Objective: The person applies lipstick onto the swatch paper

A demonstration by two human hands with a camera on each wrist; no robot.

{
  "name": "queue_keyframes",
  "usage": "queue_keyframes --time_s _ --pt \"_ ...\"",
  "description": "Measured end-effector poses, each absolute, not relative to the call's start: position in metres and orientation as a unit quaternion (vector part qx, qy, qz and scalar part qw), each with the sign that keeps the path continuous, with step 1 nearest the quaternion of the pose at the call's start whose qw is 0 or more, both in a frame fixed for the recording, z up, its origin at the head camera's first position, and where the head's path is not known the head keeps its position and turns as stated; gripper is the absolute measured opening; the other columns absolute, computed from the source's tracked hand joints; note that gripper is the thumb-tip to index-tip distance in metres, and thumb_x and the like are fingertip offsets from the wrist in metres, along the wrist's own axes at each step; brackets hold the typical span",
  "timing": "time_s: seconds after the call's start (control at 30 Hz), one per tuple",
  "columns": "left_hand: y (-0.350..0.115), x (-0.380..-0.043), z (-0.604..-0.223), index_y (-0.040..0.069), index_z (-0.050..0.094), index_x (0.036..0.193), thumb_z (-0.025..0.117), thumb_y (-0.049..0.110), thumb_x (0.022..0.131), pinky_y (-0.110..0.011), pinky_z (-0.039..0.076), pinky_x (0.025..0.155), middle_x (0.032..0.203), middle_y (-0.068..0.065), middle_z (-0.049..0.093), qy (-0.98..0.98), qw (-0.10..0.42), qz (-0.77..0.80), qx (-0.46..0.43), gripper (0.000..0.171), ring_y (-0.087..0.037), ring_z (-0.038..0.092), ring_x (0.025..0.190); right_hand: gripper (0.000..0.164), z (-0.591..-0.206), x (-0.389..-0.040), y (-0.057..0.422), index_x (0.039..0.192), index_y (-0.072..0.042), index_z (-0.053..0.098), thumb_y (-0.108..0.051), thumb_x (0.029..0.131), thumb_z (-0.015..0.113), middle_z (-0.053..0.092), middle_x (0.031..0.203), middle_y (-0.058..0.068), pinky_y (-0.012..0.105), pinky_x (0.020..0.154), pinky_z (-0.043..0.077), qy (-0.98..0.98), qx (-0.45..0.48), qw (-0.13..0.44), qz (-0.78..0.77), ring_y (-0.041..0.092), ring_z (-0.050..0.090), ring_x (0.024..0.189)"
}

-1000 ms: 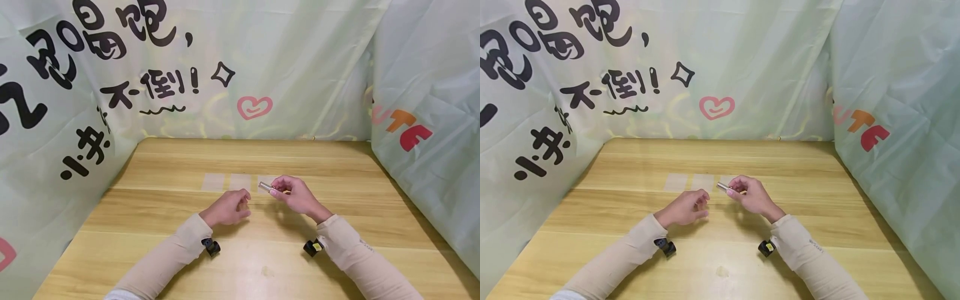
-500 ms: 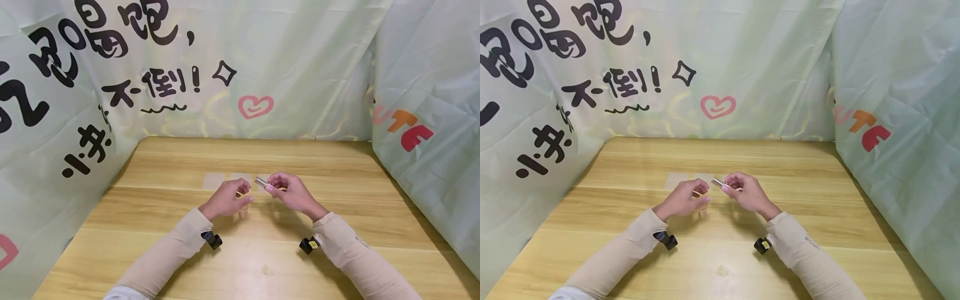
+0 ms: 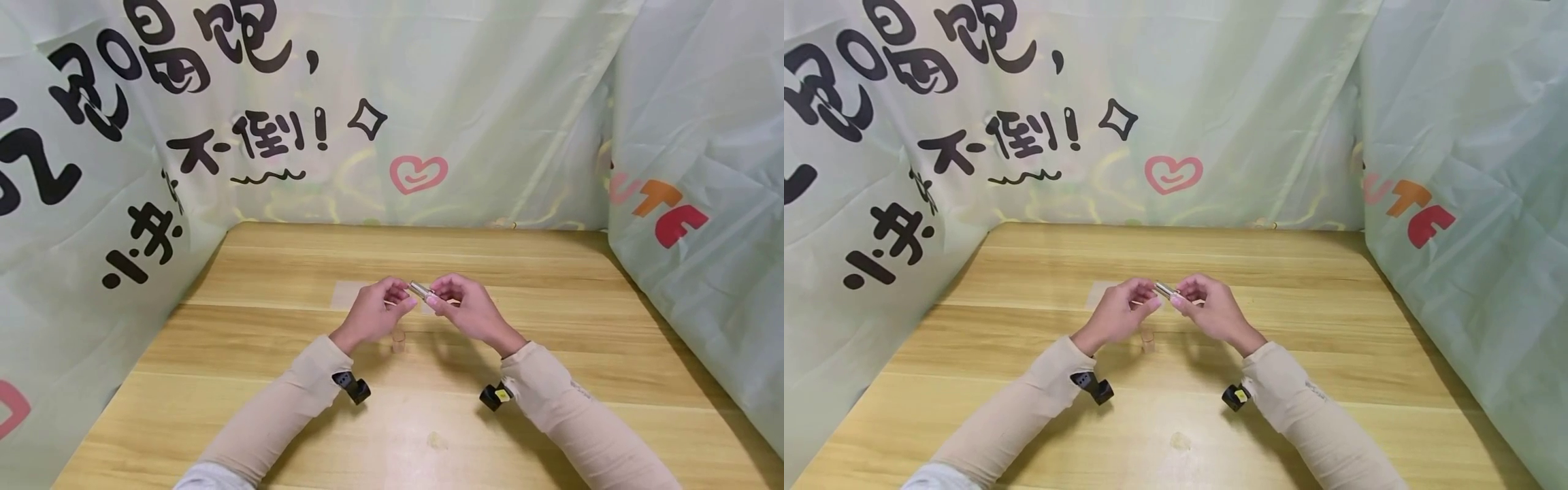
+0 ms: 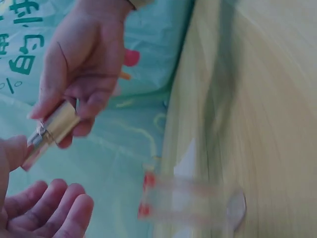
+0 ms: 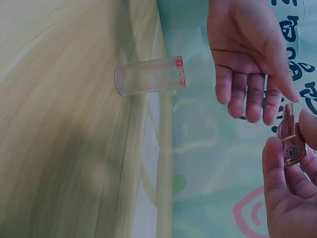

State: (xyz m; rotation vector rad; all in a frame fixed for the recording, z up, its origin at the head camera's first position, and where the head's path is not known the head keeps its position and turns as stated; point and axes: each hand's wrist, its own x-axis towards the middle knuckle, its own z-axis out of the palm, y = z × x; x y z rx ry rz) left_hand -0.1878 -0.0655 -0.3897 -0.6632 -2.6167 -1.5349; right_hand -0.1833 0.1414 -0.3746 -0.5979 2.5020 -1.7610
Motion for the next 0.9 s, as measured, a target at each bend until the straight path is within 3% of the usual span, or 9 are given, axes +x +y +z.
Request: queue_keyframes --time_s 0.13,0.27,0.67,0.9 --pt "-0.061 -0.187 -0.387 0.001 0.061 0.117 0.064 0.025 0.095 -0.029 0.056 0.075 0.100 -0.008 0.066 -0.809 0.010 -0.564 -0.167 0.032 -0.023 0.065 0.089 0.016 -0.376 -0.185 0.138 0.102 0.002 0.063 -0.002 0.088 0.071 0.068 0.091 0.011 0.028 0.065 0.055 0.806 -0.203 -0.019 -0.556 0.023 0.064 0.082" --pt "-0.056 -0.187 -0.384 -0.002 0.058 0.115 0.064 0.021 0.096 -0.032 0.058 0.073 0.101 -0.017 0.064 -0.749 -0.017 -0.652 -0.119 0.031 -0.034 0.065 0.089 0.018 -0.377 -0.186 0.134 0.100 0.003 0.064 -0.001 0.085 0.073 0.067 0.092 0.012 0.029 0.071 0.057 0.809 -0.219 -0.057 -0.542 0.024 0.065 0.086" --pt "-0.045 -0.187 -0.384 -0.001 0.058 0.102 0.064 0.023 0.096 -0.029 0.058 0.068 0.090 -0.007 0.062 -0.628 -0.082 -0.774 0.012 0.026 -0.017 0.063 0.075 0.020 -0.382 -0.188 0.129 0.097 0.000 0.063 -0.004 0.083 0.077 0.067 0.086 0.008 0.027 0.068 0.057 0.835 -0.269 -0.165 -0.451 0.019 0.065 0.077" --pt "-0.043 -0.187 -0.383 0.001 0.057 0.098 0.064 0.021 0.096 -0.025 0.057 0.063 0.093 -0.012 0.061 -0.594 -0.098 -0.798 0.038 0.021 -0.015 0.060 0.072 0.022 -0.387 -0.189 0.128 0.093 -0.001 0.063 -0.004 0.079 0.080 0.067 0.083 0.005 0.024 0.063 0.057 0.832 -0.294 -0.206 -0.423 0.015 0.064 0.072"
